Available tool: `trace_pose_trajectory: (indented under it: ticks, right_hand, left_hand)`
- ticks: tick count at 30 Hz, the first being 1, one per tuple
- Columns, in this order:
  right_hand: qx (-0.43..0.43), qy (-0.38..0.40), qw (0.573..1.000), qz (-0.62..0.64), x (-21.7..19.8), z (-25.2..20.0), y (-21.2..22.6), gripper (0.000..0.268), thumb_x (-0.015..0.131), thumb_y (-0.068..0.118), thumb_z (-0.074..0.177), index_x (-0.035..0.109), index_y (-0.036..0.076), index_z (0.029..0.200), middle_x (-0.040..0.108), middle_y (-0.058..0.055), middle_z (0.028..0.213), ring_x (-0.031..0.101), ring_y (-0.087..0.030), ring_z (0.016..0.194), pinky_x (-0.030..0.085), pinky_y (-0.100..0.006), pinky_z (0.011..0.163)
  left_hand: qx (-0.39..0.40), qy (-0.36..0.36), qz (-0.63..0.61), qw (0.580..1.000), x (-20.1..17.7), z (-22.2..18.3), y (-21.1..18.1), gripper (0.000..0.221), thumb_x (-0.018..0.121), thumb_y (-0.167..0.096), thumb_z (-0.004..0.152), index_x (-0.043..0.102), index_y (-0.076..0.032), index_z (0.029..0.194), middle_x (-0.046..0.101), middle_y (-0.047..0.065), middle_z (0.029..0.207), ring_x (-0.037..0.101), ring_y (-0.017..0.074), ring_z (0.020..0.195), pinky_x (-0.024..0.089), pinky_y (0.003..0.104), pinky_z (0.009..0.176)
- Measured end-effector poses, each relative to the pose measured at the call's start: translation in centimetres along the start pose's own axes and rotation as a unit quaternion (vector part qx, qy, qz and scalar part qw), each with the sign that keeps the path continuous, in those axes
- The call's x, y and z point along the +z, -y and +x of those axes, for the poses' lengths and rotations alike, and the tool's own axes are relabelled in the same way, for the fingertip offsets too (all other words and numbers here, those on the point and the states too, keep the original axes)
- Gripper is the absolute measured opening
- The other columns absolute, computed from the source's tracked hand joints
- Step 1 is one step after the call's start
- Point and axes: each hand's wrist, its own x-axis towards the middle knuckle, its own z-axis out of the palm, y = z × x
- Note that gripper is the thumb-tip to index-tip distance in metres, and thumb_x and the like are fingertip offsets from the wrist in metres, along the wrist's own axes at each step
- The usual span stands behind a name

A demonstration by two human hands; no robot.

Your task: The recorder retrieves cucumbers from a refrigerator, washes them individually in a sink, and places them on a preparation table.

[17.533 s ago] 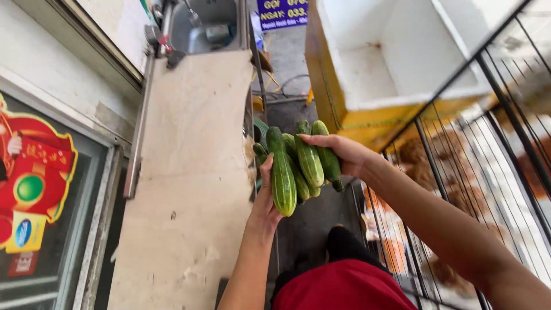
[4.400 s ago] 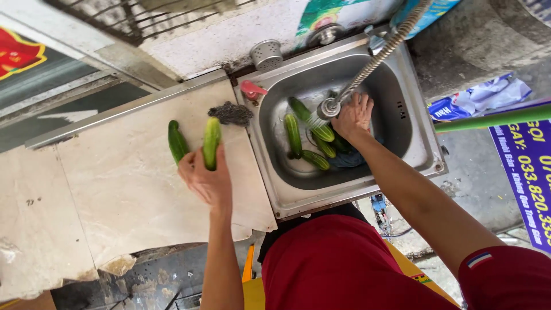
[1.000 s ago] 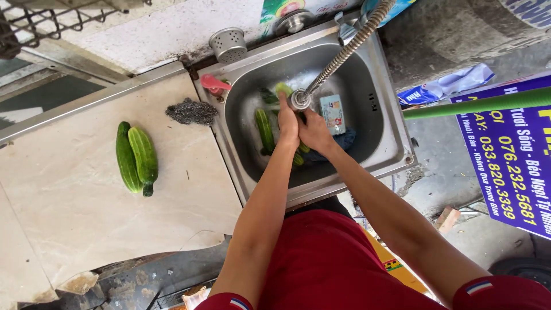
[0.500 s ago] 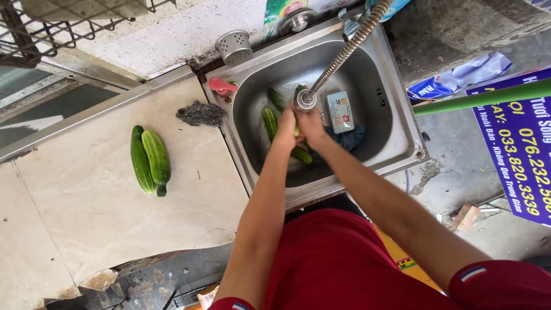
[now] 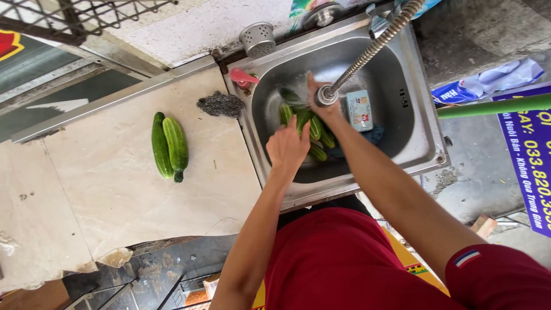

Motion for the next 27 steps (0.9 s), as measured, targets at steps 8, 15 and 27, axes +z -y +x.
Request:
trace_pose_trajectory:
  ticks: [8,15,27]
  right_hand:
    - [-0.079,0.025,0.704,-0.705,2.1,-8.1,3.4,0.063,0.063,0.054,0.1,0.058,0.001,0.134,0.07,-0.024,0.111,0.066,-0.038,0.106,0.052,-0.046,0.097]
    - [0.046,-0.014,0.867,-0.495,-1.9,-5.6,1.6,0.056,0.066,0.05,0.099,0.077,-0.003,0.114,0.076,-0.023,0.101,0.074,-0.027,0.09,0.058,-0.044,0.087]
    - [0.136,-0.063,0.985,0.079,-1.3,-9.3,3.5,0.037,0.043,0.046,0.11,0.053,0.014,0.097,0.048,0.0,0.07,0.034,-0.012,0.043,0.023,-0.027,0.036]
  left_hand:
    - [0.081,-0.417,-0.093,0.901,-7.5,-3.4,12.2,0.042,0.074,-0.021,0.101,0.064,-0.013,0.142,0.075,0.014,0.123,0.077,0.0289,0.103,0.064,0.036,0.082]
    - [0.089,-0.423,-0.01,0.902,-6.9,-3.2,12.0,0.046,0.07,-0.015,0.105,0.058,-0.001,0.147,0.051,0.024,0.155,0.042,0.0412,0.15,0.029,0.057,0.126]
    - [-0.18,0.047,-0.612,0.768,11.6,8.3,-3.8,0.065,0.049,-0.053,0.1,0.045,-0.004,0.143,0.068,0.017,0.11,0.066,0.0269,0.1,0.053,0.043,0.087]
